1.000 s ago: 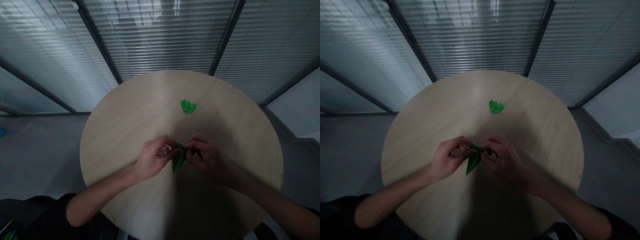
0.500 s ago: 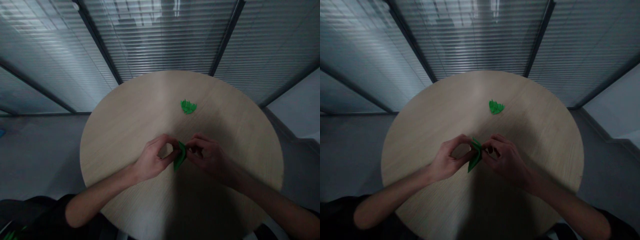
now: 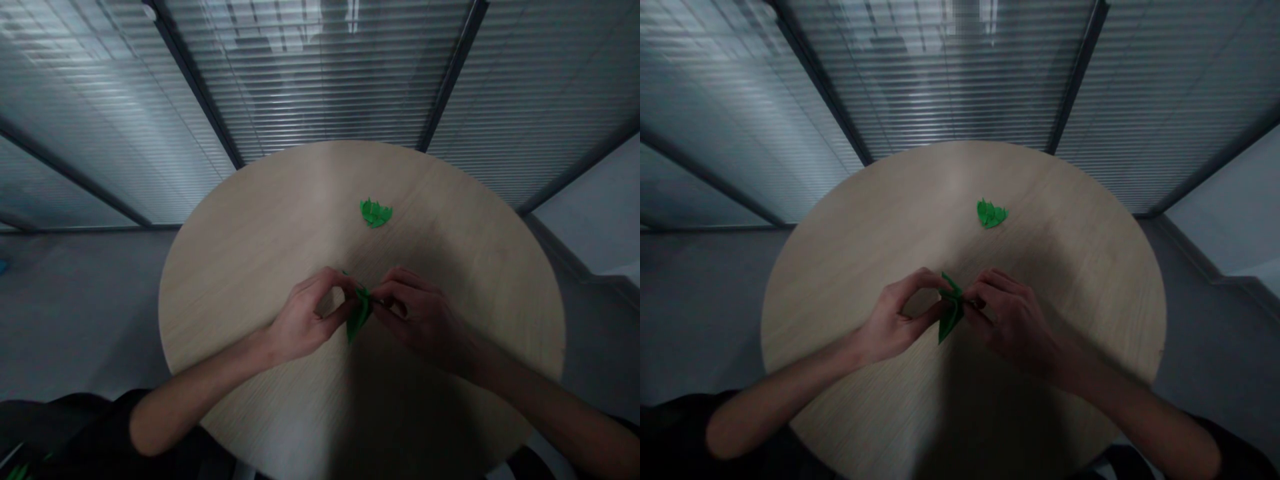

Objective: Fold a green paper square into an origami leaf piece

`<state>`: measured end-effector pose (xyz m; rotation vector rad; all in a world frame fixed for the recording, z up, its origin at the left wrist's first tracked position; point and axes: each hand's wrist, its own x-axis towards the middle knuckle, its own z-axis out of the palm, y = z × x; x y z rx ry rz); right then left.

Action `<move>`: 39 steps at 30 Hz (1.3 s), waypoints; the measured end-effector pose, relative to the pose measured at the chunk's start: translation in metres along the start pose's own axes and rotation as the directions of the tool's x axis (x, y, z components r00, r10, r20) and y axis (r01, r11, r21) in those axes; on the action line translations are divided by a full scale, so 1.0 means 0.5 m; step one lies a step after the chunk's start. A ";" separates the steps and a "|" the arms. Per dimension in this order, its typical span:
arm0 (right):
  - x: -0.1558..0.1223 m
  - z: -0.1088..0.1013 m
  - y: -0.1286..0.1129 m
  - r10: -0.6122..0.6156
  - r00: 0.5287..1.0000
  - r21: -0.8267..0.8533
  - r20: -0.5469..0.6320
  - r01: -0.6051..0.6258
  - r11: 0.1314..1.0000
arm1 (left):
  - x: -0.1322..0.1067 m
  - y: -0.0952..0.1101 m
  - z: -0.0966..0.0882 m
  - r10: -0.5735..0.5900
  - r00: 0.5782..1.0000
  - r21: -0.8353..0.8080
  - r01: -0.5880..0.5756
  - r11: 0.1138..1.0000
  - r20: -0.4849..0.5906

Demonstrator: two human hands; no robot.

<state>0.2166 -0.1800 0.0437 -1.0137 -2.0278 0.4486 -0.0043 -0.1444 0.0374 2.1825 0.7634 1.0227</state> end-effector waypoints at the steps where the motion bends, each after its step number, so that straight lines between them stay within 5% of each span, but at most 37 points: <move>1: 0.001 -0.001 0.000 -0.001 1.000 -0.006 -0.002 0.001 1.000 | 0.000 0.000 -0.001 0.001 1.000 0.002 -0.001 1.000 -0.003; 9: 0.003 -0.005 -0.005 -0.084 0.996 -0.070 0.012 0.085 0.994 | -0.006 -0.007 0.003 0.028 1.000 0.002 -0.028 1.000 -0.014; 17: -0.001 0.002 0.007 -0.041 0.999 -0.089 -0.001 0.041 0.995 | -0.002 -0.004 0.002 -0.002 1.000 -0.005 0.002 1.000 -0.001; 28: -0.003 -0.001 0.012 -0.145 0.989 -0.152 0.005 0.144 0.978 | -0.001 -0.015 0.001 0.177 0.984 0.000 -0.177 0.984 -0.017; 34: -0.007 0.007 0.019 0.077 0.995 -0.021 -0.063 -0.078 0.997 | -0.007 -0.016 0.003 0.122 0.984 -0.026 -0.127 0.992 -0.132; 39: -0.003 0.014 0.017 0.132 0.990 0.070 0.051 -0.136 0.988 | -0.009 -0.011 0.006 0.056 0.985 -0.065 -0.067 0.996 -0.161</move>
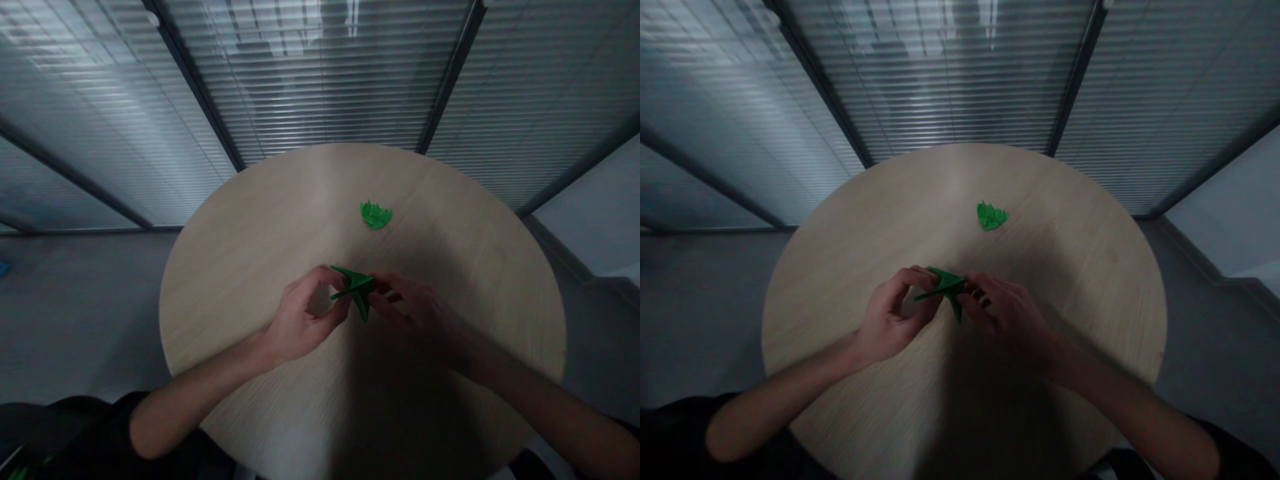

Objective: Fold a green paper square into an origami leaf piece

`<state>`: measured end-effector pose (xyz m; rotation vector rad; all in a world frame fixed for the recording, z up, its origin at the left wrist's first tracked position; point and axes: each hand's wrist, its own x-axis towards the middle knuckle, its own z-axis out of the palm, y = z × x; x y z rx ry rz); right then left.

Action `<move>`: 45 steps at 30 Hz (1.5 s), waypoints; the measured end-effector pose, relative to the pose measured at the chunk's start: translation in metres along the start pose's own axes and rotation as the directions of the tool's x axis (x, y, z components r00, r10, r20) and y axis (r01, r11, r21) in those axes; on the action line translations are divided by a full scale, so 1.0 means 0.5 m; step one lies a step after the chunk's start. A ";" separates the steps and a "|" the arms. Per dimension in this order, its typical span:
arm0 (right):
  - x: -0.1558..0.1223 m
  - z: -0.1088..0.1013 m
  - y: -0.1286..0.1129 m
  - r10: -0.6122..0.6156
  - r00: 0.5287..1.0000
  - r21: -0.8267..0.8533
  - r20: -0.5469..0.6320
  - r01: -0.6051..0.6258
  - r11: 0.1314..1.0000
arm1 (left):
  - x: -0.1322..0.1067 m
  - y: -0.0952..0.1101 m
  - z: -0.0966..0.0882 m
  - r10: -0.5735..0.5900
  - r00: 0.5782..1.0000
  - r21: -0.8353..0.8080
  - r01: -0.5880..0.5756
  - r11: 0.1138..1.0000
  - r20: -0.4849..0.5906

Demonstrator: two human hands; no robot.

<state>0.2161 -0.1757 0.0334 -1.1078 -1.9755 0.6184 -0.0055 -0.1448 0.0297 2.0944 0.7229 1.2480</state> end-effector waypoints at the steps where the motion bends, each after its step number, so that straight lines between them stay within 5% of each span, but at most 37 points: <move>1: 0.000 0.001 -0.002 -0.007 1.000 -0.007 0.013 0.007 1.000 | 0.000 0.001 0.001 -0.013 1.000 -0.002 0.013 1.000 0.007; 6: -0.002 -0.002 -0.007 0.004 1.000 -0.033 -0.014 -0.004 0.999 | -0.002 -0.005 0.003 -0.050 0.998 0.033 0.049 0.998 0.036; 11: -0.002 -0.006 -0.002 0.007 1.000 -0.086 -0.007 -0.008 0.996 | 0.003 -0.013 0.001 0.062 0.998 0.001 -0.062 0.998 0.023; 17: 0.005 -0.007 -0.007 0.071 0.997 -0.014 0.043 -0.071 0.997 | 0.011 0.000 -0.008 0.100 0.987 0.090 -0.112 0.990 0.128; 25: 0.001 -0.008 -0.004 0.121 0.992 0.217 0.033 -0.125 0.968 | 0.009 -0.002 0.000 -0.168 0.985 0.063 0.165 0.984 0.047; 31: 0.001 -0.003 -0.004 0.018 1.000 0.188 0.003 -0.018 0.982 | 0.006 -0.006 0.010 -0.333 0.943 -0.128 0.328 0.936 -0.017; 41: -0.001 0.006 -0.003 0.036 0.992 0.078 -0.122 -0.027 0.997 | -0.001 0.011 0.025 -0.444 0.884 -0.216 0.467 0.857 0.148; 45: 0.001 0.002 -0.002 -0.008 0.987 0.031 -0.159 0.013 0.999 | 0.005 0.013 0.019 -0.437 0.880 -0.074 0.456 0.887 0.186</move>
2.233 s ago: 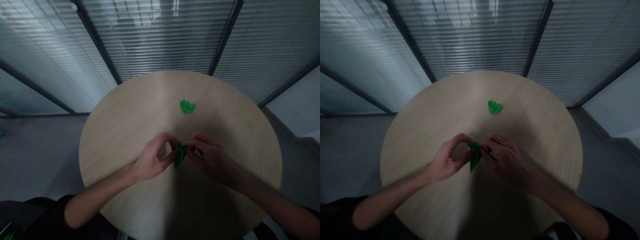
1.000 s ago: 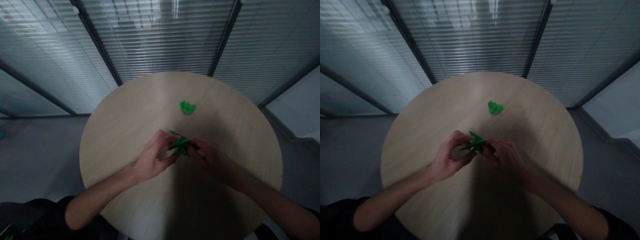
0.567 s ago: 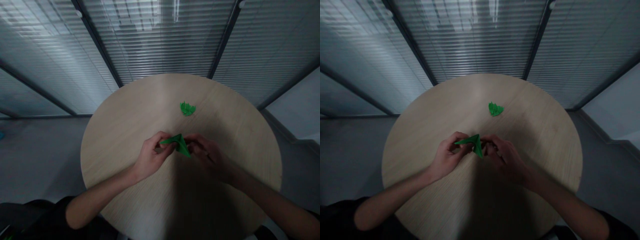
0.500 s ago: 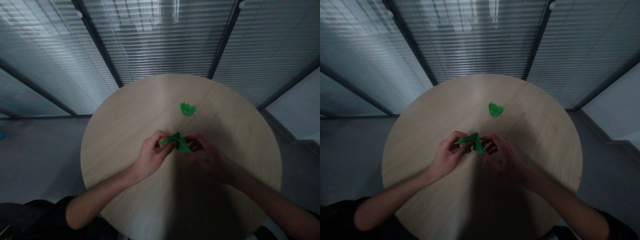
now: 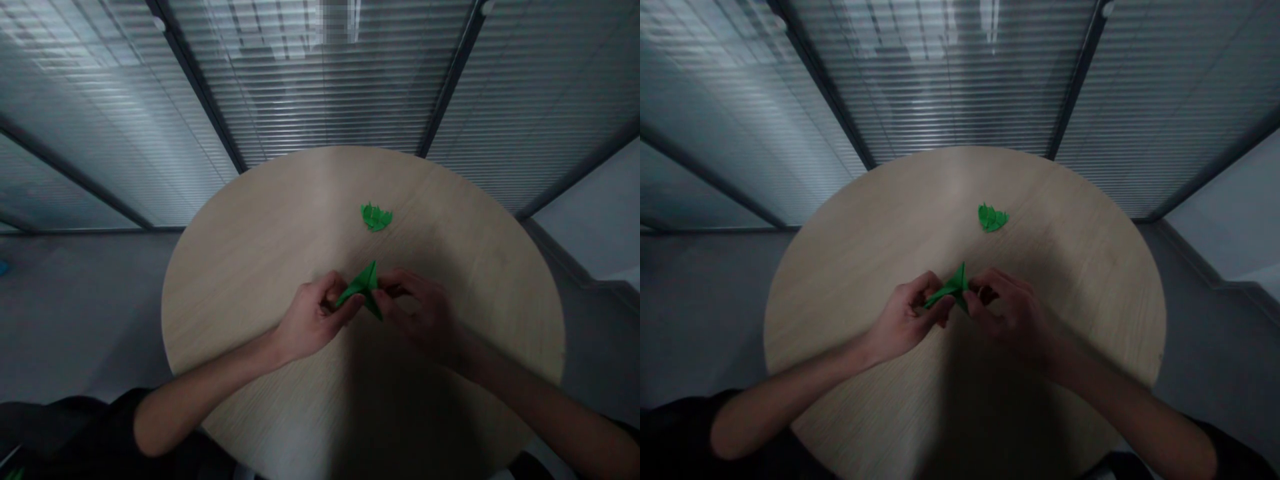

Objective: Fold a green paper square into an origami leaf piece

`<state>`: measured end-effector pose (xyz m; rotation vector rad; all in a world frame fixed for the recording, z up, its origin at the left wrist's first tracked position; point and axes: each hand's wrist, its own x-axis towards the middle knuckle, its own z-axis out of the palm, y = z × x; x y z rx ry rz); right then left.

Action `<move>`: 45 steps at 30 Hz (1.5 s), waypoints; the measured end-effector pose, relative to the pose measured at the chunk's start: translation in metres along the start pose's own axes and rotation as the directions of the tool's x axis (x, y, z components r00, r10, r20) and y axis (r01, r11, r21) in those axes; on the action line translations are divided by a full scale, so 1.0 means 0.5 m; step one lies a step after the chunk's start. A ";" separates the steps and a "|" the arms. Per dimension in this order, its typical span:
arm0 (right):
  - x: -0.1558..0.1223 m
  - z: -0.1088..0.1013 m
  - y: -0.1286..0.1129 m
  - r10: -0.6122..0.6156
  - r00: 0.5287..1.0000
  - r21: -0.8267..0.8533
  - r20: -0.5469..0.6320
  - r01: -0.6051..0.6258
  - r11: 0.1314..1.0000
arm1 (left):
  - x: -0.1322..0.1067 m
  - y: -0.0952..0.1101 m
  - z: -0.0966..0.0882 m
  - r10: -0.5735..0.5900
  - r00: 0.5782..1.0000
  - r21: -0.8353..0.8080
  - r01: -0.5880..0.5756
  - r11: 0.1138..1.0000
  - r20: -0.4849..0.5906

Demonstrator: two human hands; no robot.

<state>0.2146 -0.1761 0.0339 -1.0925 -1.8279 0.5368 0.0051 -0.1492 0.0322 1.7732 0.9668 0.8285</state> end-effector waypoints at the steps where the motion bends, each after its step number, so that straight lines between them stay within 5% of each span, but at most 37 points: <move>1: 0.001 -0.001 0.001 -0.012 1.000 -0.028 -0.017 0.012 1.000 | 0.001 0.001 -0.003 0.011 1.000 0.057 -0.011 0.998 0.001; 8: 0.007 -0.013 0.004 -0.215 0.976 -0.301 -0.029 0.196 0.933 | 0.003 -0.002 -0.021 0.241 0.956 0.139 -0.219 0.966 -0.165; 13: 0.000 -0.015 -0.003 -0.335 0.941 -0.397 0.050 0.326 0.858 | 0.007 -0.006 -0.023 0.432 0.894 0.198 -0.406 0.892 -0.115; 18: -0.004 -0.018 -0.015 -0.475 0.874 -0.512 0.101 0.455 0.729 | 0.005 -0.004 -0.023 0.501 0.862 0.240 -0.473 0.848 -0.071; 30: -0.006 -0.029 -0.004 -0.491 0.870 -0.542 0.058 0.440 0.716 | 0.004 -0.011 -0.034 0.626 0.780 0.243 -0.603 0.759 -0.019; 40: -0.004 -0.027 0.003 -0.539 0.838 -0.470 0.078 0.508 0.722 | 0.003 -0.014 -0.029 0.595 0.803 0.136 -0.593 0.794 0.026; 45: 0.000 -0.021 0.003 -0.466 0.883 -0.261 0.057 0.463 0.847 | 0.002 -0.007 -0.025 0.544 0.839 0.091 -0.540 0.836 -0.010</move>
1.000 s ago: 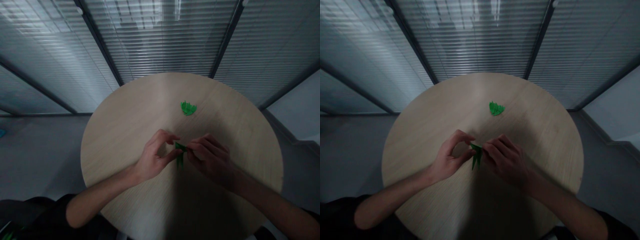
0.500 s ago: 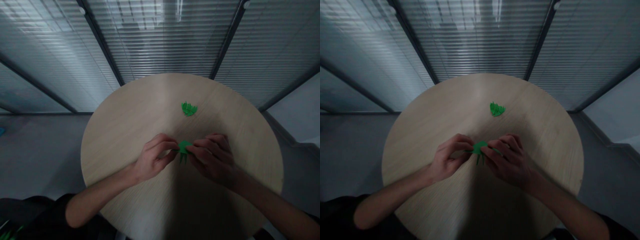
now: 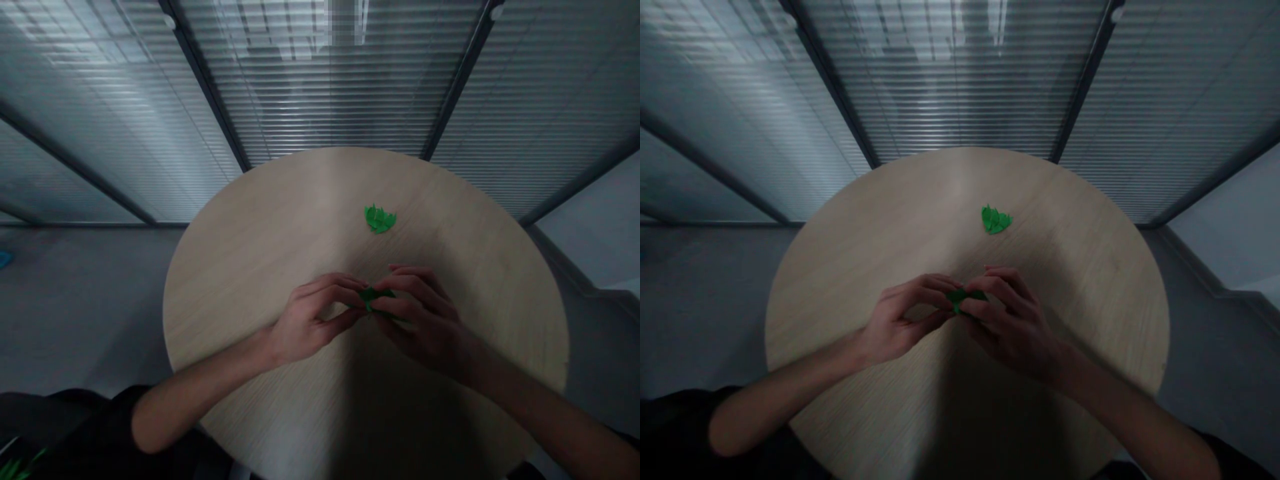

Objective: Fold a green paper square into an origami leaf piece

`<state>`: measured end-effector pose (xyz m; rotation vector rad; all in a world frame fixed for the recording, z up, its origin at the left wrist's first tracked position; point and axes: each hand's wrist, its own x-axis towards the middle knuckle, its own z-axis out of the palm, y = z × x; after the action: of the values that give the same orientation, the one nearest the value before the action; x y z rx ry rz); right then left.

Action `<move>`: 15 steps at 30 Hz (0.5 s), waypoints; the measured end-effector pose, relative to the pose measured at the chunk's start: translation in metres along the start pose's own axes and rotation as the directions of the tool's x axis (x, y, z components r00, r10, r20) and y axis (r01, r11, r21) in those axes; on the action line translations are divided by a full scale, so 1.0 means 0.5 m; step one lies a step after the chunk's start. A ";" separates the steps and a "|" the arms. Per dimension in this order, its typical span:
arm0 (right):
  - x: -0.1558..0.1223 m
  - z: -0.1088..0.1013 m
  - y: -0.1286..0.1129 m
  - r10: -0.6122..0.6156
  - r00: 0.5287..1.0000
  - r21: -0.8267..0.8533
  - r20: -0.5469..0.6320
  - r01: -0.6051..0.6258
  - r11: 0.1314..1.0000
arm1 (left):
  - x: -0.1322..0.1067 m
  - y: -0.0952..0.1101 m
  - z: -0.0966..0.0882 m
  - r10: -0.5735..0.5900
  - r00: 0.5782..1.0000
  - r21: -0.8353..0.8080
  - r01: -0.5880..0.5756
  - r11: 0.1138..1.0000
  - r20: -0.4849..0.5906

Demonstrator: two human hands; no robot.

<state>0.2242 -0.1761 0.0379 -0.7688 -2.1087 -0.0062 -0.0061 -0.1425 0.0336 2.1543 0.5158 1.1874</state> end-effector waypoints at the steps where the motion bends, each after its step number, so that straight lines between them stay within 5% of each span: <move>1: 0.000 0.002 0.000 0.037 0.999 0.056 0.007 -0.038 0.998 | 0.000 0.001 0.001 -0.021 1.000 -0.011 0.021 1.000 -0.006; 9: 0.002 0.017 -0.010 0.312 0.948 0.451 0.056 -0.303 0.839 | -0.001 0.008 0.008 -0.135 0.987 -0.155 0.120 0.980 -0.087; 15: 0.012 0.018 -0.021 0.435 0.900 0.472 0.033 -0.398 0.787 | -0.006 0.009 0.015 -0.190 0.979 -0.204 0.173 0.964 -0.068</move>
<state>0.2096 -0.1791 0.0394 -0.8970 -1.7164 0.6846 -0.0011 -0.1499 0.0320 1.8528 0.5940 1.1818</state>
